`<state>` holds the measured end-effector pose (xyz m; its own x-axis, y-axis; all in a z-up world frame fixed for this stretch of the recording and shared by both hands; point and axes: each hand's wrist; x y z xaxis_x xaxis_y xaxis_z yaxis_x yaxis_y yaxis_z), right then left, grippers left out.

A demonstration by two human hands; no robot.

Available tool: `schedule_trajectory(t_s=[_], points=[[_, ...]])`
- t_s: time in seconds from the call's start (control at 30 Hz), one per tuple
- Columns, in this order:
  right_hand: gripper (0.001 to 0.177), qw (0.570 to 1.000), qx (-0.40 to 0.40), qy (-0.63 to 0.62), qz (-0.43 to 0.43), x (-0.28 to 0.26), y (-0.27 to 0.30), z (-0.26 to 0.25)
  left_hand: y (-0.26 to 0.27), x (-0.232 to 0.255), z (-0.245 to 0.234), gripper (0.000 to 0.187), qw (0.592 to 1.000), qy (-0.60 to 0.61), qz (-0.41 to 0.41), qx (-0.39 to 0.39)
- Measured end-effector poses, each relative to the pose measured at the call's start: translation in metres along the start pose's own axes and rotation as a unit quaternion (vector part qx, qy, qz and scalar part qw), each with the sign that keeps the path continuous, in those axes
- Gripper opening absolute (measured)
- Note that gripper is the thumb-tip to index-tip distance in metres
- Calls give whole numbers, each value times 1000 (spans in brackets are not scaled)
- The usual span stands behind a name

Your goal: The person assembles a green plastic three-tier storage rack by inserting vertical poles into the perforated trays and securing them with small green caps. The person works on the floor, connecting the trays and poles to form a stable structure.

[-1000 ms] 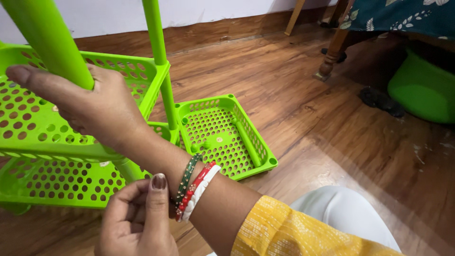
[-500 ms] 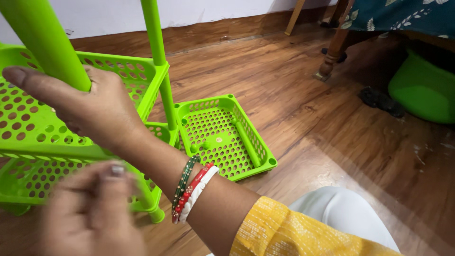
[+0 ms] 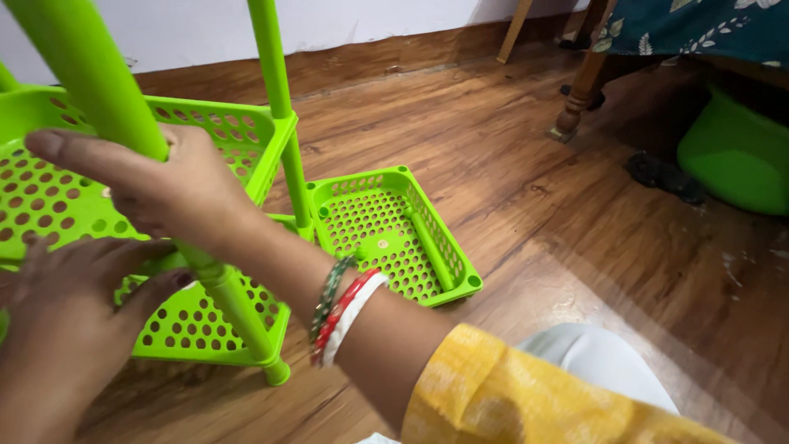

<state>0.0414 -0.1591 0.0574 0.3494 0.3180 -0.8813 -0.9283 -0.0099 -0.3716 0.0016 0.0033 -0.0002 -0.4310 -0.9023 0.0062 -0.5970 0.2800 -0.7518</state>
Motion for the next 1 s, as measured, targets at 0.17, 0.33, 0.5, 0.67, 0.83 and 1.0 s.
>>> schedule_trajectory(t_s=[0.17, 0.33, 0.5, 0.67, 0.83, 1.0], points=[[37, 989, -146, 3, 27, -28, -10, -31, -5, 27, -9, 39, 998, 47, -33, -14], [33, 986, -159, -6, 52, -45, -20, -61, -16, 72, -11, 36, 998, -34, -21, 55], [31, 980, -174, -57, 74, -37, -38, -81, -32, 82, -3, 36, 998, -58, -29, 26], [24, 979, -158, -83, 94, -33, -37, -84, -48, 72, 2, 36, 998, 40, -18, -37], [44, 989, 130, 63, -32, -12, -25, -54, -38, 75, 10, 36, 994, -75, -20, -73], [52, 874, 399, 255, -105, -15, -7, -15, -25, 65, 30, 26, 997, -71, 16, 38]])
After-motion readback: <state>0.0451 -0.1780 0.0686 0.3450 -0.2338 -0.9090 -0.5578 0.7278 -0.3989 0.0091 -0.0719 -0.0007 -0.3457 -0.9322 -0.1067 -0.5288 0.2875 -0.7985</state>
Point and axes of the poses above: each hand's wrist, its own y-axis away from the middle knuckle, its own z-axis out of the palm, x = y × z, and after that the axes turned 15 degrees about x, right-handed
